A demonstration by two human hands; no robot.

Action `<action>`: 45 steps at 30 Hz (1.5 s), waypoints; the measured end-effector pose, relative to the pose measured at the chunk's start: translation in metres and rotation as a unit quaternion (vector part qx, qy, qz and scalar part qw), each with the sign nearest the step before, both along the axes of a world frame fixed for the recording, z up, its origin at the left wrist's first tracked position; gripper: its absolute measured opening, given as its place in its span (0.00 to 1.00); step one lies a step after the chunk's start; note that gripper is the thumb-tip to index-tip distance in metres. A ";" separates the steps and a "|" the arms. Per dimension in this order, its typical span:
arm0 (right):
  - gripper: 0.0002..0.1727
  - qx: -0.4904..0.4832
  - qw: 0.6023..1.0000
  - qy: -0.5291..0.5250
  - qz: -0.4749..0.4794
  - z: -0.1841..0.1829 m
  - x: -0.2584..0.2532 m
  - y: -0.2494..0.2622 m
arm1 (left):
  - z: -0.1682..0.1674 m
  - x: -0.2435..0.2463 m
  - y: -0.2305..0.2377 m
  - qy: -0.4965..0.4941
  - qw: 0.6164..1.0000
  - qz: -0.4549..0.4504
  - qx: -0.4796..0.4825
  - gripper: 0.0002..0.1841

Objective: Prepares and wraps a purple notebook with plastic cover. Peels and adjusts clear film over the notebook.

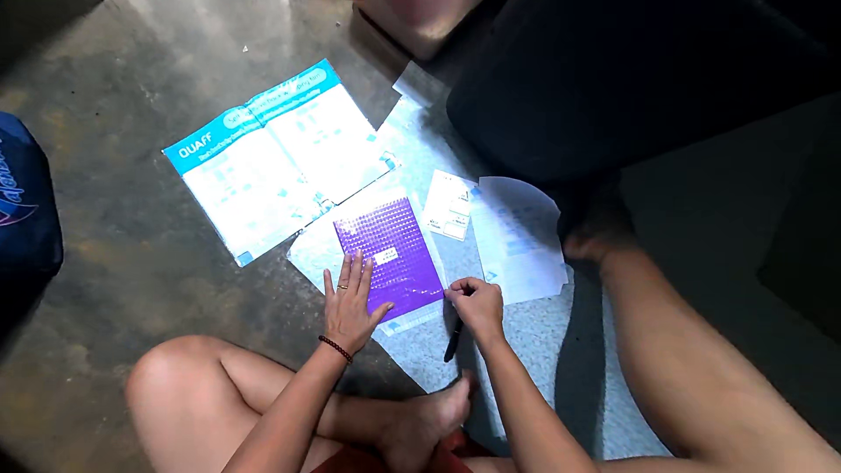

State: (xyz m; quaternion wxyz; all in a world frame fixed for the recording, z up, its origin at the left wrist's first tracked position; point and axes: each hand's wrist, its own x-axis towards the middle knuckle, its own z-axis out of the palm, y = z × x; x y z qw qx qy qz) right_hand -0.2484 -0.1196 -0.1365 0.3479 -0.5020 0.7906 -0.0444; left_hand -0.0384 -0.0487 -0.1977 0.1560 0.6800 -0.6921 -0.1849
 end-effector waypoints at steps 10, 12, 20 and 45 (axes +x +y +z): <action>0.03 0.011 0.997 -0.065 -0.051 0.005 -0.008 -0.007 | 0.000 -0.001 -0.005 -0.020 0.999 -0.031 0.025 0.45; 0.03 0.015 0.995 -0.078 -0.068 0.007 -0.007 -0.008 | 0.002 -0.002 -0.006 -0.021 0.999 -0.032 0.039 0.45; 0.01 0.036 0.992 -0.093 -0.078 0.019 -0.008 -0.012 | 0.003 -0.003 -0.007 -0.025 0.998 -0.031 0.047 0.47; 0.06 0.030 0.974 -0.178 -0.139 0.038 0.007 -0.004 | 0.027 -0.008 -0.021 -0.032 0.979 -0.116 0.167 0.57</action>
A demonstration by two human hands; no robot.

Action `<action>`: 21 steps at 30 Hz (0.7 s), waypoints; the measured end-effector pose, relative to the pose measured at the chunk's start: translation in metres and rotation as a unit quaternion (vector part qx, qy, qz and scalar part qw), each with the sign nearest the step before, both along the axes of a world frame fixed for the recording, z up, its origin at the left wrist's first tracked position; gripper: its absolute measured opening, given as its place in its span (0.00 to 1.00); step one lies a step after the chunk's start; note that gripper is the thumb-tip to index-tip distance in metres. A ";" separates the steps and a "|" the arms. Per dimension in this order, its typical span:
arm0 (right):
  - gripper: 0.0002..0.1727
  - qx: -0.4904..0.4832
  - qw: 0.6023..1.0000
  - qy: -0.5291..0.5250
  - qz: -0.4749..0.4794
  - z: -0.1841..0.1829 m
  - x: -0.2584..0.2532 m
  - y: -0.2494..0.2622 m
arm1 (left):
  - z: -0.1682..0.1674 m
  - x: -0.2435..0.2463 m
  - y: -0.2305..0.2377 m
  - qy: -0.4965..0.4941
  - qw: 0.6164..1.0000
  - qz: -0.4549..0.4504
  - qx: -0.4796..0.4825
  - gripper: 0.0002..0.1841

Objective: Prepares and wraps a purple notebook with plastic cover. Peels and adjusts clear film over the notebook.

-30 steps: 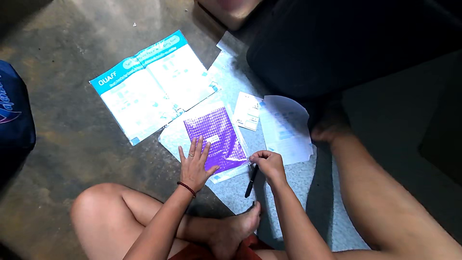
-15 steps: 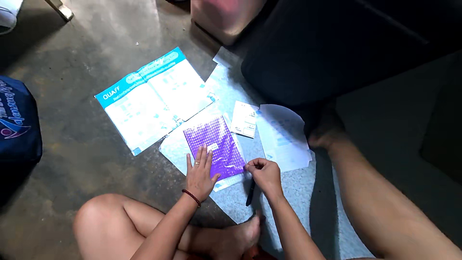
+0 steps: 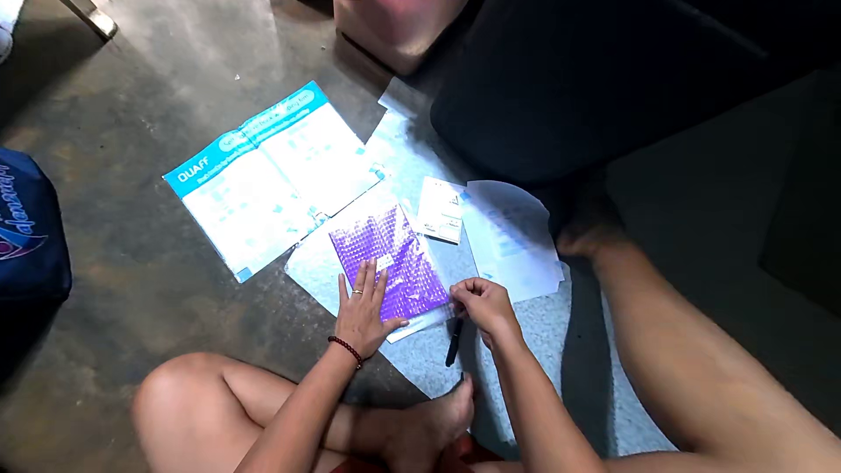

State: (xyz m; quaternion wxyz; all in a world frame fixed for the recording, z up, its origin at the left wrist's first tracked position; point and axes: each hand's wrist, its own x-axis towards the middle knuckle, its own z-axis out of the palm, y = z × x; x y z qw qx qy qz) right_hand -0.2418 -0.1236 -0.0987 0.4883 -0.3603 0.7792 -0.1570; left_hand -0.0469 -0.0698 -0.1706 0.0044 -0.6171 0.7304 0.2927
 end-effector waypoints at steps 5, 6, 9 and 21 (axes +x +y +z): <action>0.05 0.002 1.000 -0.006 -0.020 -0.001 0.001 0.000 | -0.002 0.000 0.001 -0.004 1.000 -0.004 -0.008 0.60; 0.04 0.002 1.000 0.000 -0.017 -0.002 0.000 0.000 | -0.001 0.000 0.000 -0.004 1.000 -0.004 -0.001 0.60; 0.04 0.009 1.000 0.009 -0.010 -0.004 -0.001 0.000 | 0.000 0.000 0.000 -0.005 1.000 -0.004 0.011 0.60; 0.07 0.023 0.999 0.028 0.002 -0.012 -0.002 -0.004 | -0.007 -0.001 0.003 0.017 0.999 0.015 -0.035 0.43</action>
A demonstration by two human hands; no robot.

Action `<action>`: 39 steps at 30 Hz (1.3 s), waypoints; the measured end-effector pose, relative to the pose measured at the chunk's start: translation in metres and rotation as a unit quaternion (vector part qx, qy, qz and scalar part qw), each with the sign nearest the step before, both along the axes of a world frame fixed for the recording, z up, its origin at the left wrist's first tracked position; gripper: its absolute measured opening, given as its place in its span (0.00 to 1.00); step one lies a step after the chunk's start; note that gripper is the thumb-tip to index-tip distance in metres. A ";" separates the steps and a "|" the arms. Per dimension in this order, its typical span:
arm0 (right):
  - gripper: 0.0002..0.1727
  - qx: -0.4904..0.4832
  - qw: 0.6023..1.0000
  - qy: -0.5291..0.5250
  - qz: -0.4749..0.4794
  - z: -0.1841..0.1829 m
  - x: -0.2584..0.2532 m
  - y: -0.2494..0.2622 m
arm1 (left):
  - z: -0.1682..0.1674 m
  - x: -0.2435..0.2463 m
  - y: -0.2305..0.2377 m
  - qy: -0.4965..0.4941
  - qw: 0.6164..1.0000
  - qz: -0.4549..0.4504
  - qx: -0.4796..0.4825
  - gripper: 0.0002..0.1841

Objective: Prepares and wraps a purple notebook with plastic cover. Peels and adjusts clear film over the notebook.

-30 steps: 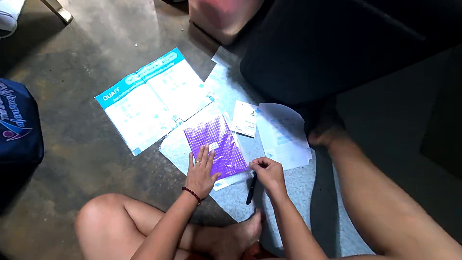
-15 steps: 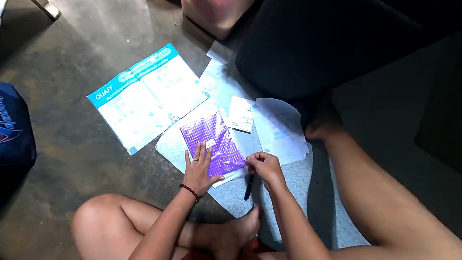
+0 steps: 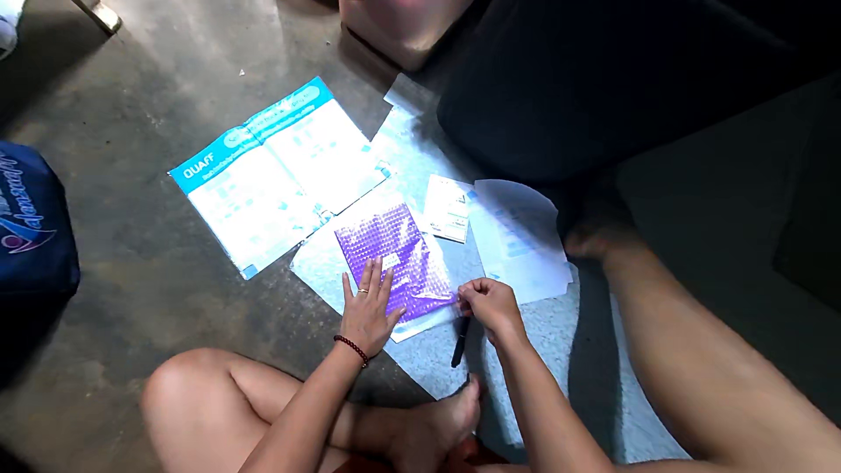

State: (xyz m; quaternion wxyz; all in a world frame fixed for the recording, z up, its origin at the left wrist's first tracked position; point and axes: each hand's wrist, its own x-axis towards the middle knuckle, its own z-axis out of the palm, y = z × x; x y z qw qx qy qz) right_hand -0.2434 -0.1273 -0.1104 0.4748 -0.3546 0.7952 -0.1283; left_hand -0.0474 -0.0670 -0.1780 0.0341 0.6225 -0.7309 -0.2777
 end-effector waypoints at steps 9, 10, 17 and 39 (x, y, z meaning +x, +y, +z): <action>0.07 0.001 0.997 0.054 0.046 -0.010 -0.005 0.002 | -0.003 -0.001 0.002 -0.015 1.000 -0.003 -0.026 0.45; 0.08 -0.002 0.997 0.057 0.053 -0.009 -0.006 0.002 | -0.003 -0.001 0.001 -0.013 1.000 -0.005 -0.027 0.43; 0.10 -0.026 0.990 0.106 0.087 -0.002 0.002 0.006 | -0.001 -0.001 0.000 -0.010 1.000 -0.001 -0.010 0.46; 0.06 -0.163 0.986 -0.036 -0.013 0.012 0.013 0.024 | 0.044 -0.007 -0.005 0.386 0.743 0.546 0.036 0.34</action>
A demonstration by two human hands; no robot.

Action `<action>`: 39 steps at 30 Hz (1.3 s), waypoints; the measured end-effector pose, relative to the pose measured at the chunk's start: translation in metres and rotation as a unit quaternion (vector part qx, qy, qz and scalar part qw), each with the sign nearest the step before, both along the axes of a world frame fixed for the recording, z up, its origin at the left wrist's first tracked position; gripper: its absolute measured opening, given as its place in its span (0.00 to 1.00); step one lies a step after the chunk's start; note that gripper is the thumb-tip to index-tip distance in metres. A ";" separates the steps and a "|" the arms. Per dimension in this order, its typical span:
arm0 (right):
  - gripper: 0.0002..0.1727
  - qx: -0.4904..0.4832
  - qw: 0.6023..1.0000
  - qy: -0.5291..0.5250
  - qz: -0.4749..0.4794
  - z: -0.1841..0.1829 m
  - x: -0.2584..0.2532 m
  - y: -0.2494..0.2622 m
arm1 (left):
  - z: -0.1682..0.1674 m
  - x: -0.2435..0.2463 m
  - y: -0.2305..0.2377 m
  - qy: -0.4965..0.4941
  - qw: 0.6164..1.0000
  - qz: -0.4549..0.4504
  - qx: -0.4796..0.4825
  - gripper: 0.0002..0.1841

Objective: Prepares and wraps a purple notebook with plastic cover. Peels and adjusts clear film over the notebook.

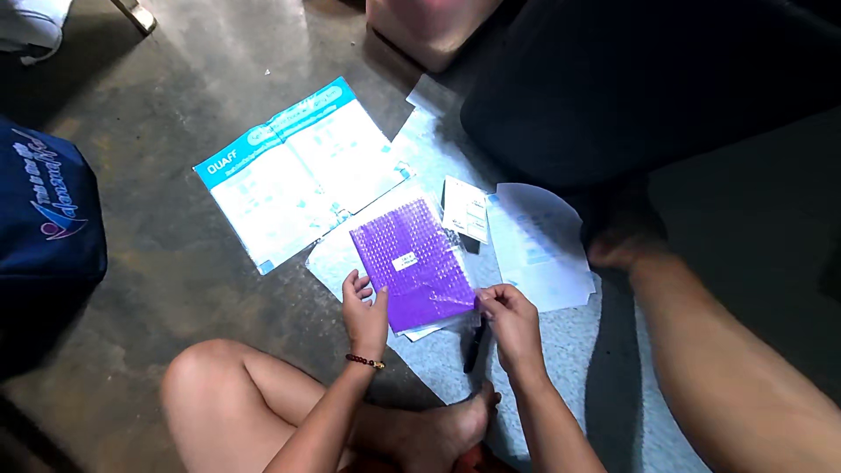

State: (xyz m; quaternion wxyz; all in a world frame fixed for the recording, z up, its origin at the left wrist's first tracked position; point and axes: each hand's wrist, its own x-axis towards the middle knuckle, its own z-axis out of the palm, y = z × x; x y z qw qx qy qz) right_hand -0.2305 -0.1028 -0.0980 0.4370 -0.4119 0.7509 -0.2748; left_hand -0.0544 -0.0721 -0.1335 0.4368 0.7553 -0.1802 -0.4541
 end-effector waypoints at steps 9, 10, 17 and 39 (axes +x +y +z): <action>0.25 -0.042 0.990 -0.103 -0.088 -0.002 0.009 0.008 | -0.001 0.004 0.012 0.084 0.995 0.015 0.052 0.25; 0.25 -0.039 0.988 -0.112 -0.099 0.001 0.011 0.009 | -0.002 0.004 0.014 0.087 0.995 0.014 0.051 0.25; 0.24 -0.044 0.980 -0.153 -0.122 0.021 0.022 0.022 | 0.002 0.006 0.028 0.130 0.988 0.016 0.077 0.21; 0.07 0.025 0.959 -0.207 -0.192 -0.001 0.062 0.084 | -0.008 0.055 0.052 -0.155 0.972 -0.174 -0.032 0.25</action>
